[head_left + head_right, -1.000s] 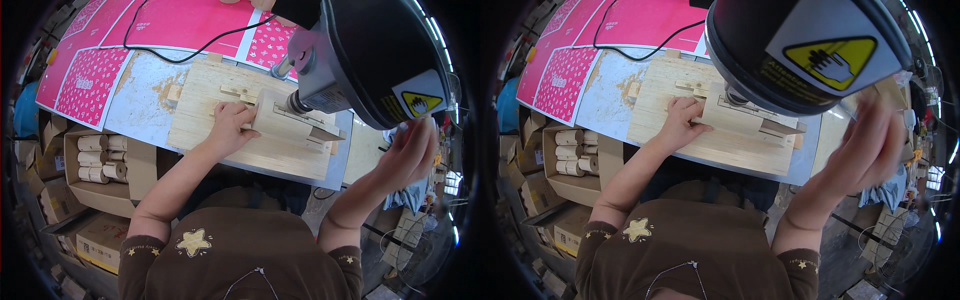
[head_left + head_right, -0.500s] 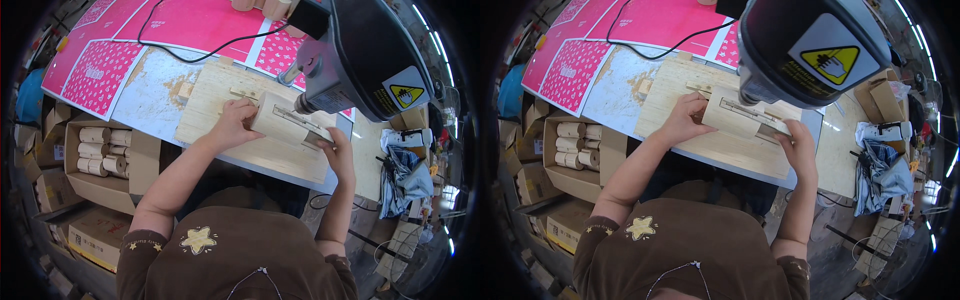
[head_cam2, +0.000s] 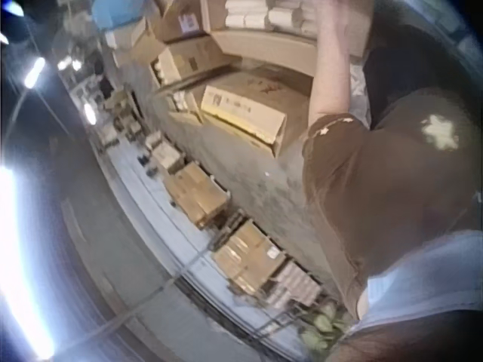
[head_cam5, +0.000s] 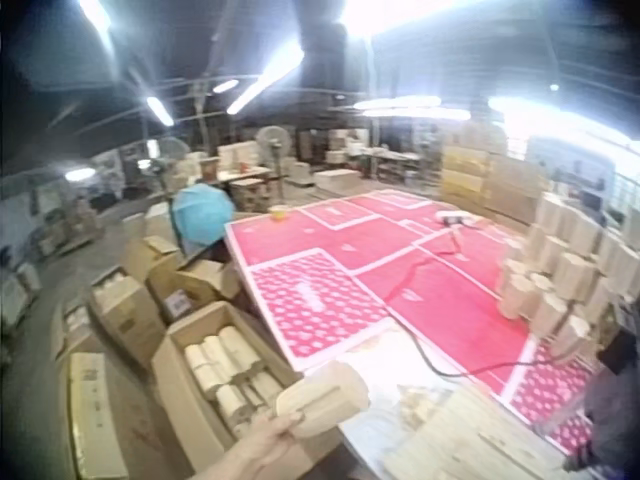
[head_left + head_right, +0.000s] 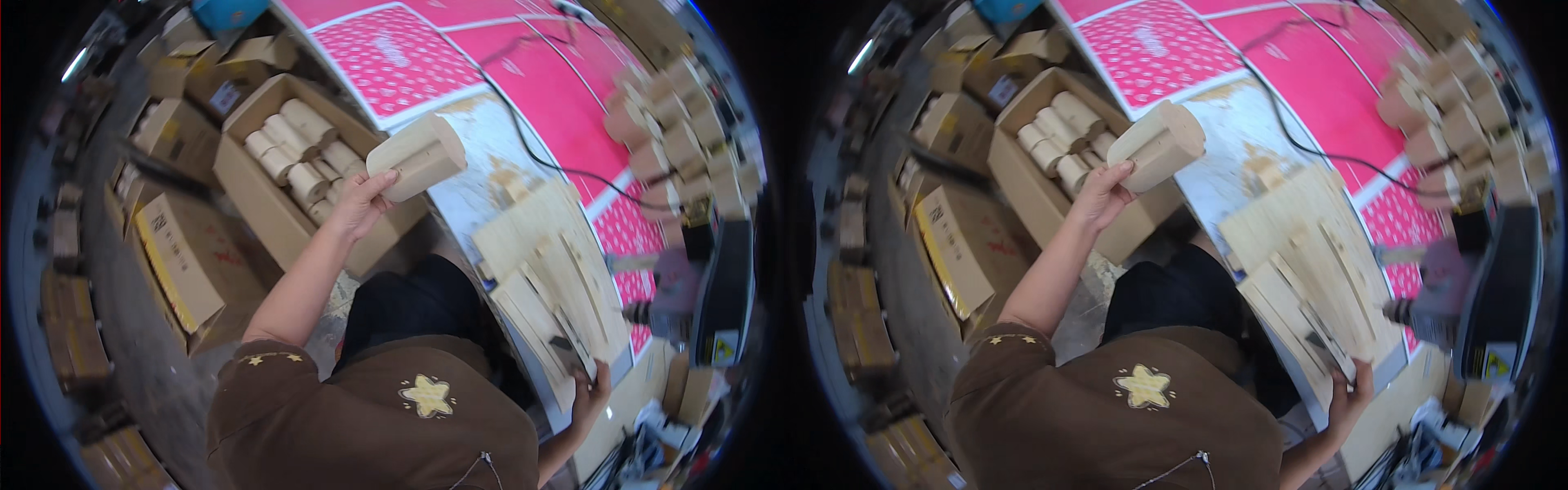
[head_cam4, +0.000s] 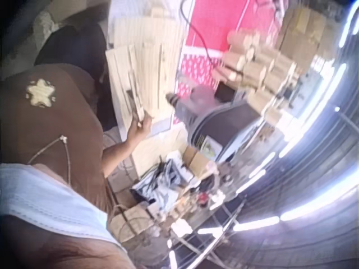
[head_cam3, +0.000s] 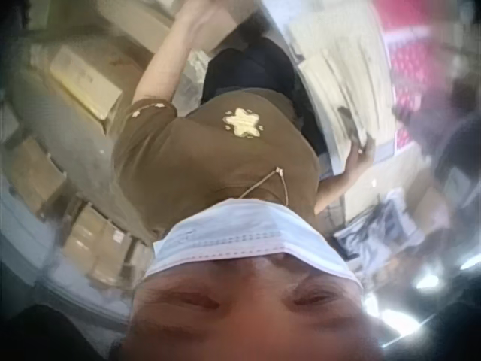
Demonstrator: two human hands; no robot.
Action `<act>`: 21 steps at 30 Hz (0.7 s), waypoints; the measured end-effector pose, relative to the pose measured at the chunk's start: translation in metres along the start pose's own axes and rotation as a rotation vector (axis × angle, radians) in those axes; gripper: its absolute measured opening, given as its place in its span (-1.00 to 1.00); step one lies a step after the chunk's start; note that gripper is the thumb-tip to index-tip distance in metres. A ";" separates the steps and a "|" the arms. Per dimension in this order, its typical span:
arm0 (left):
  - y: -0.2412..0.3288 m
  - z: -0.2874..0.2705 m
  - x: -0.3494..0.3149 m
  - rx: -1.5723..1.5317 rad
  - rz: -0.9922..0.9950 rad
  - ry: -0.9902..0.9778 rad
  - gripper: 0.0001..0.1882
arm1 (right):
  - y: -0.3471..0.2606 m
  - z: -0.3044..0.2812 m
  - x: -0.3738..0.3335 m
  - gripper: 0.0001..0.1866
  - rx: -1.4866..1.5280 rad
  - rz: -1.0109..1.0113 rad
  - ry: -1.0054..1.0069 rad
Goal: Using a drill press to create holes or slots in small cylindrical wooden components.
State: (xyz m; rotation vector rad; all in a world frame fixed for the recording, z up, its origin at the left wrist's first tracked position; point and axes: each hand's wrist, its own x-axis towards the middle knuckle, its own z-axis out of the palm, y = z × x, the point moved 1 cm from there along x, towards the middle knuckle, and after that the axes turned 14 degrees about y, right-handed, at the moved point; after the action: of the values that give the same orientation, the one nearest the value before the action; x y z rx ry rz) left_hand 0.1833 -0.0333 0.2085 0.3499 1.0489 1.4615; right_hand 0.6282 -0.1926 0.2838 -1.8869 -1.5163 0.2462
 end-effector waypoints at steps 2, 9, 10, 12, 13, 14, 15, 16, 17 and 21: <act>0.010 -0.033 -0.009 -0.219 0.037 0.206 -0.62 | 0.005 0.008 0.003 -0.70 0.059 -0.039 -0.022; -0.032 -0.126 0.061 -0.630 -0.009 0.734 -0.55 | 0.027 0.013 0.010 -0.75 0.193 0.101 -0.032; -0.039 -0.137 0.073 -0.695 -0.050 0.816 -0.57 | 0.024 0.014 0.013 -0.75 0.191 0.090 -0.039; -0.054 -0.151 0.101 -0.676 -0.100 0.870 -0.61 | 0.016 0.016 0.015 -0.75 0.224 0.136 -0.054; -0.061 -0.154 0.116 -0.644 -0.155 0.916 -0.65 | 0.013 0.016 0.016 -0.75 0.220 0.131 -0.050; -0.066 -0.156 0.131 -0.649 -0.159 0.911 -0.65 | 0.011 0.016 0.016 -0.74 0.205 0.155 -0.055; -0.072 -0.156 0.146 -0.610 -0.165 0.974 -0.63 | 0.010 0.015 0.016 -0.73 0.187 0.182 -0.056; -0.075 -0.156 0.159 -0.571 -0.168 1.038 -0.61 | 0.016 0.012 0.016 -0.73 0.180 0.179 -0.051; -0.077 -0.156 0.171 -0.469 -0.206 1.091 -0.59 | 0.026 0.008 0.017 -0.70 0.158 0.177 -0.067; -0.072 -0.151 0.195 -0.443 -0.312 1.062 -0.55 | 0.002 0.008 0.013 -0.61 -0.062 0.201 -0.049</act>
State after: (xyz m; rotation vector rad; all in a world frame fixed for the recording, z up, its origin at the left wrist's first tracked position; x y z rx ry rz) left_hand 0.0754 0.0739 0.0016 -0.9729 1.4422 1.5284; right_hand 0.6293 -0.1775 0.2800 -2.0985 -1.3809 0.3426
